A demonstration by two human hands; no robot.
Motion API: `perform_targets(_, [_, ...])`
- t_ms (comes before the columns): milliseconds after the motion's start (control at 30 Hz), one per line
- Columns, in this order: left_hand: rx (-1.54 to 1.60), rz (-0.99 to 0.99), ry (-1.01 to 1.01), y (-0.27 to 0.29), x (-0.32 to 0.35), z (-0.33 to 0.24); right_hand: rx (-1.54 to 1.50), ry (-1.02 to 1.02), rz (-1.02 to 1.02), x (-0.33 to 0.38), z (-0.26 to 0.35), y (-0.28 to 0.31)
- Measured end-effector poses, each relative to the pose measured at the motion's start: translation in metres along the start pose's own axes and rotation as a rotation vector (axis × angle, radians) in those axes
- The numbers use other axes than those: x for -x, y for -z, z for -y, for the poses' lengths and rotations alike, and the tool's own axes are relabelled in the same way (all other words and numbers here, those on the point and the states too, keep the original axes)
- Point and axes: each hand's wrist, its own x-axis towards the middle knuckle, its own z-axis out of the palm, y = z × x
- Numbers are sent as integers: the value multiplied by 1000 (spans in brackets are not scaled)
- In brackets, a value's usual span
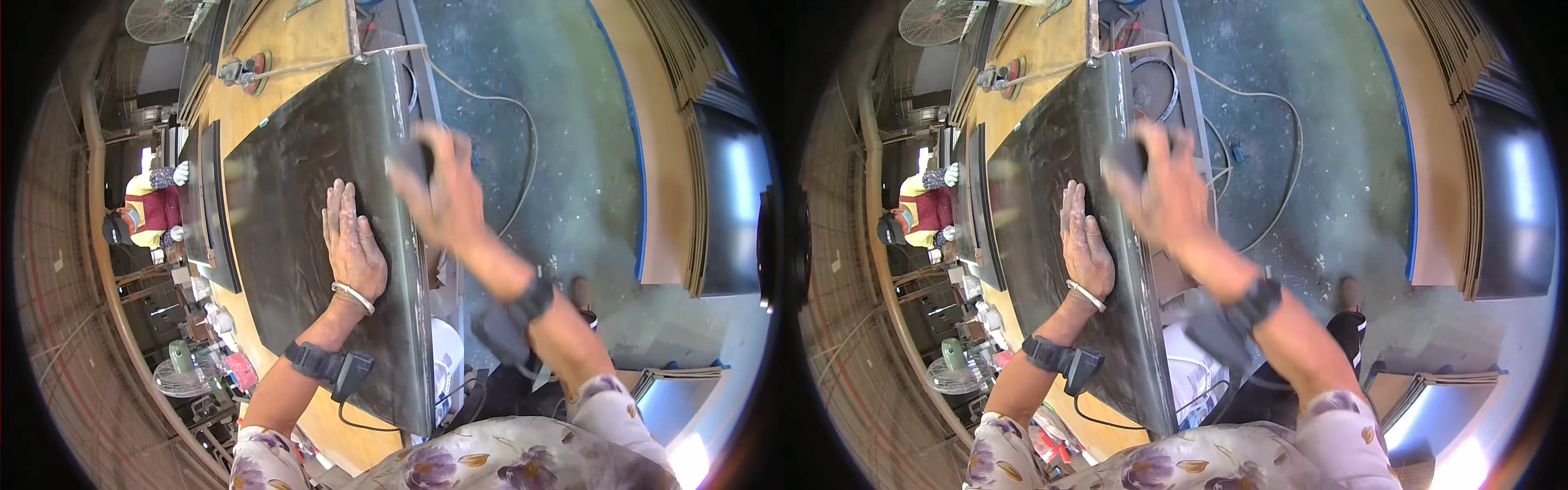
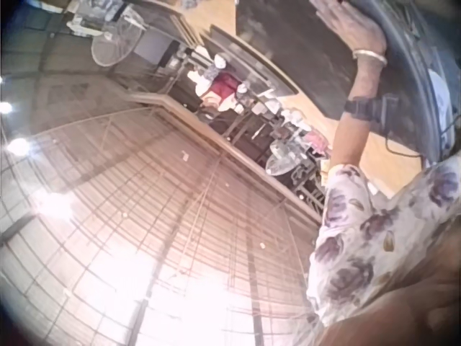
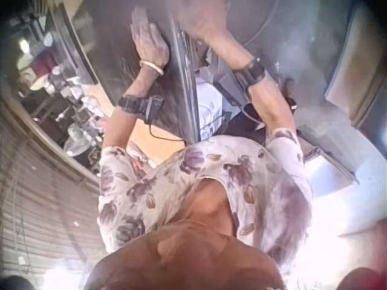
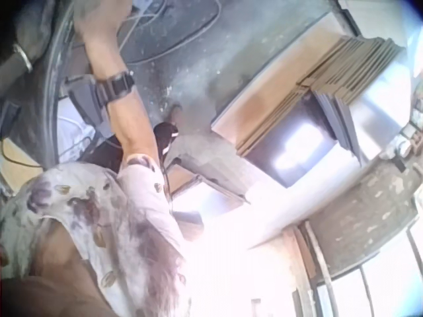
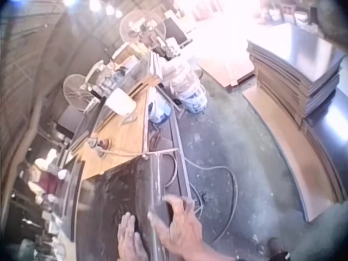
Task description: Moving, sanding the edges with a block, and using a power sander on dark furniture panels.
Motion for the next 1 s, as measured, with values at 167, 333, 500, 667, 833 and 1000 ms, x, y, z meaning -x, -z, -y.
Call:
perform_targets(167, [-13, 13, -13, -1, 3, 0, 75, 125, 93, 71, 2, 13])
perform_targets(333, [31, -6, -16, -4, -6, -7, 209, 60, 32, -48, 13, 9])
perform_targets(500, [19, -9, -28, 0, -3, 9, 312, 180, 225, 23, 22, 11])
perform_targets(667, [0, -21, -35, 2, 0, 10, 190, 280, 156, 54, 21, 13])
perform_targets(833, [37, -29, -23, -6, -2, -6, -287, -180, 236, -94, -15, 25])
perform_targets(1000, [26, -49, 12, 1, 1, 2, -1516, -516, 495, -29, -4, 88])
